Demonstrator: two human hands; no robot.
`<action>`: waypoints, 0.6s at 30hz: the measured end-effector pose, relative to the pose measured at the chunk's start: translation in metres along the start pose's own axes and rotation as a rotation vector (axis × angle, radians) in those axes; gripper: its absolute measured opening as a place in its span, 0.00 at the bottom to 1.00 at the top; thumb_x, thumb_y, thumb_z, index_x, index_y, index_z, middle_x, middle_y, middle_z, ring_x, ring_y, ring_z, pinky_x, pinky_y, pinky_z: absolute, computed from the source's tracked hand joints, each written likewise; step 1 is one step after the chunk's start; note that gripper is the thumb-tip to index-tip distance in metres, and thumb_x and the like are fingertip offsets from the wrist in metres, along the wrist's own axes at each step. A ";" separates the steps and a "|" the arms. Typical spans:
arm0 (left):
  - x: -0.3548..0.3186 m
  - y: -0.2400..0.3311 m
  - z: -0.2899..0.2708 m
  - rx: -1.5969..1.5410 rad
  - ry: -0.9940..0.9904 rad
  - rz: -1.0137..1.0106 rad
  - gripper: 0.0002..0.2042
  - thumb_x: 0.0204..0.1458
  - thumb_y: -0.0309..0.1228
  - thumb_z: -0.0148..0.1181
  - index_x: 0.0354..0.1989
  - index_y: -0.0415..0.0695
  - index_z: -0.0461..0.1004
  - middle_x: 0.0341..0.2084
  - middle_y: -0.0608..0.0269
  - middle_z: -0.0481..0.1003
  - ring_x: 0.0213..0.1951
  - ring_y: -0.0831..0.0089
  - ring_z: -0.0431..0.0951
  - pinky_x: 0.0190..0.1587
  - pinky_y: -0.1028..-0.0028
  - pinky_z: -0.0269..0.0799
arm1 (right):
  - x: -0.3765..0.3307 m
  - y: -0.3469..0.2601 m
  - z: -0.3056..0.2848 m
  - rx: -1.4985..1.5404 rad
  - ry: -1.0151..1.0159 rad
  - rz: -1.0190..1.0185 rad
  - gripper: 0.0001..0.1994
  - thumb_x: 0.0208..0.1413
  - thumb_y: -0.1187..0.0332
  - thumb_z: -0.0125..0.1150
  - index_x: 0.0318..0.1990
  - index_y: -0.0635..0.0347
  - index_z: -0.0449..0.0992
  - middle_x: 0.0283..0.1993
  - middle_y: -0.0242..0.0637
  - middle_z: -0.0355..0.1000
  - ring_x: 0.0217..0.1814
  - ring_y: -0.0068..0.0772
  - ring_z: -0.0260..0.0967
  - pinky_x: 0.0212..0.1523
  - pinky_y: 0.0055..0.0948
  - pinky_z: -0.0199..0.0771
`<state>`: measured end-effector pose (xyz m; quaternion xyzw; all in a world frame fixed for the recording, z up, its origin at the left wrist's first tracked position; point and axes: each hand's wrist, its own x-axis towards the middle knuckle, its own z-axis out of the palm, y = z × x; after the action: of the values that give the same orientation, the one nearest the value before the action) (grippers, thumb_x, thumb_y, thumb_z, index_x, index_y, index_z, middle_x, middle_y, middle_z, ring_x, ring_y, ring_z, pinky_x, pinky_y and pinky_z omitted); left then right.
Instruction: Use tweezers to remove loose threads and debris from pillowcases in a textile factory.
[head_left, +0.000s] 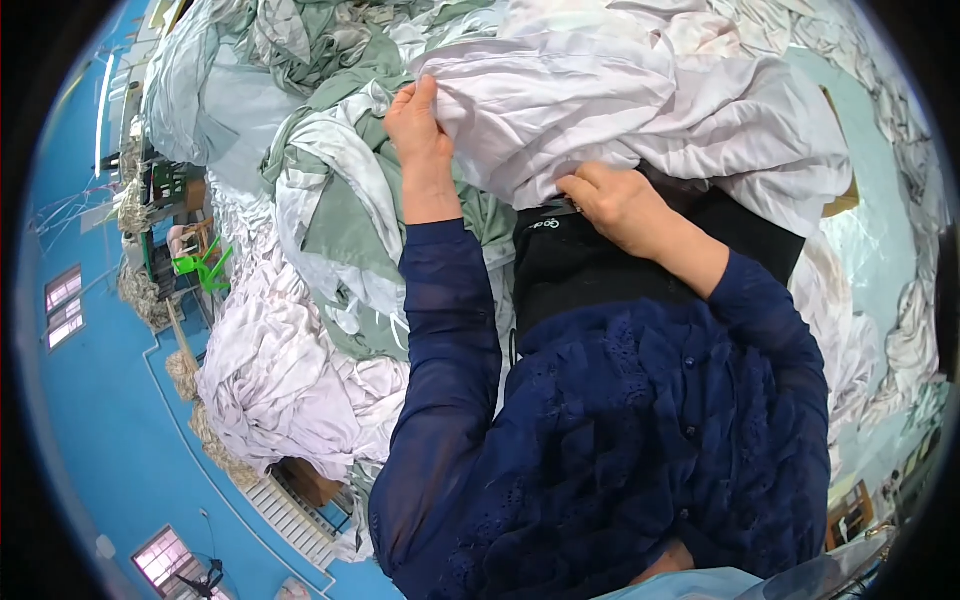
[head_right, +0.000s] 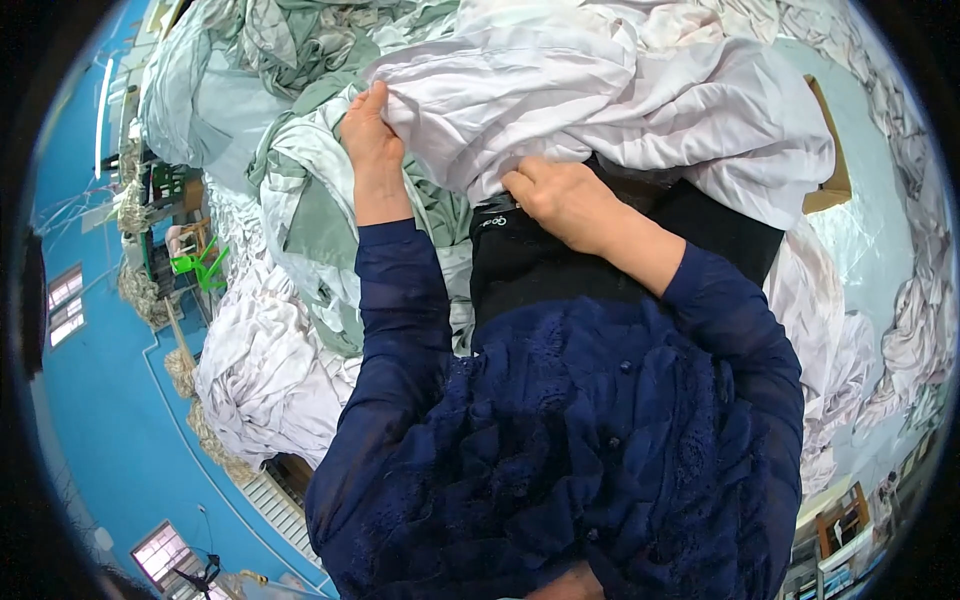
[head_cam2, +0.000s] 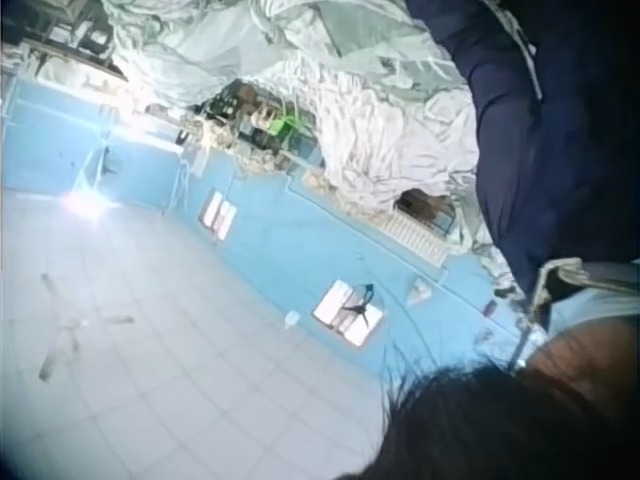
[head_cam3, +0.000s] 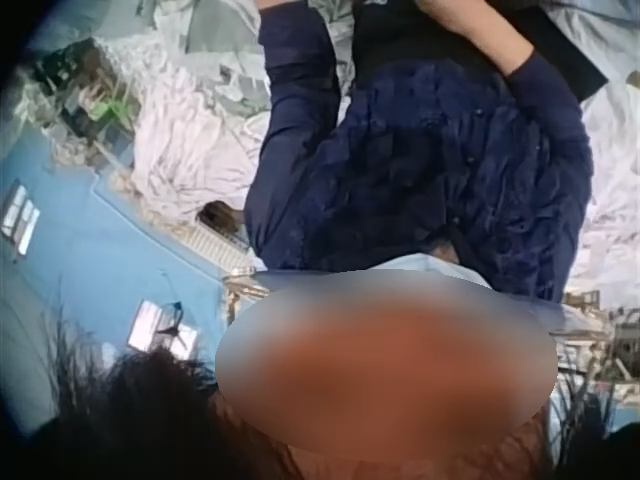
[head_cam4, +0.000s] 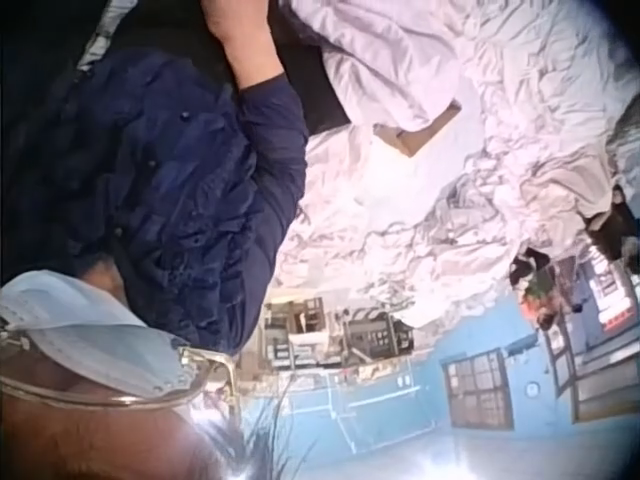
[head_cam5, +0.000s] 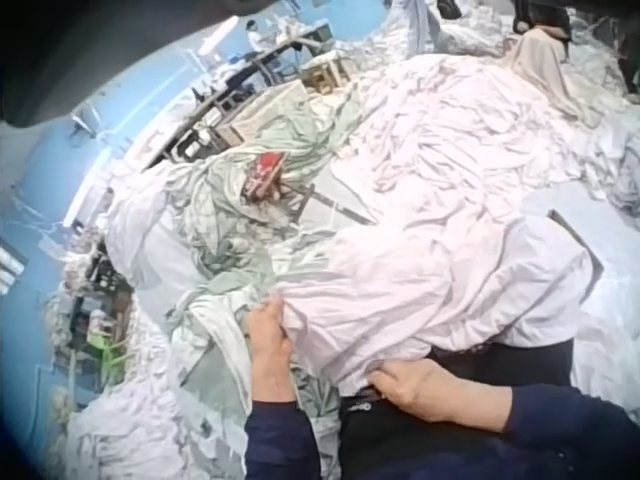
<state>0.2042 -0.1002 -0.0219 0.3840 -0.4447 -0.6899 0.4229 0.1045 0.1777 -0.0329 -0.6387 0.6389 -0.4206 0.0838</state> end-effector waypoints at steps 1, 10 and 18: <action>0.000 -0.002 0.000 -0.027 -0.004 -0.013 0.04 0.55 0.20 0.64 0.36 0.36 0.75 0.32 0.62 0.78 0.33 0.76 0.78 0.37 0.76 0.75 | 0.001 0.002 0.001 -0.071 -0.064 -0.006 0.16 0.45 0.79 0.65 0.43 0.59 0.75 0.39 0.41 0.73 0.35 0.47 0.74 0.34 0.39 0.75; -0.001 0.001 0.005 -0.112 -0.039 -0.105 0.05 0.55 0.19 0.64 0.37 0.37 0.75 0.33 0.63 0.78 0.33 0.74 0.78 0.38 0.75 0.77 | -0.012 0.001 -0.064 0.344 0.207 0.385 0.03 0.60 0.73 0.61 0.38 0.62 0.77 0.27 0.30 0.71 0.25 0.19 0.65 0.27 0.20 0.65; -0.013 0.034 0.036 -0.083 -0.219 -0.035 0.02 0.59 0.22 0.59 0.37 0.38 0.75 0.32 0.65 0.79 0.32 0.78 0.78 0.37 0.77 0.75 | -0.116 0.082 -0.251 0.180 1.066 0.436 0.07 0.65 0.68 0.61 0.43 0.62 0.80 0.26 0.20 0.68 0.23 0.09 0.56 0.22 0.13 0.48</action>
<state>0.1840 -0.0861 0.0228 0.2962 -0.4527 -0.7528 0.3751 -0.0987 0.3749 0.0226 -0.1830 0.6712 -0.7097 -0.1107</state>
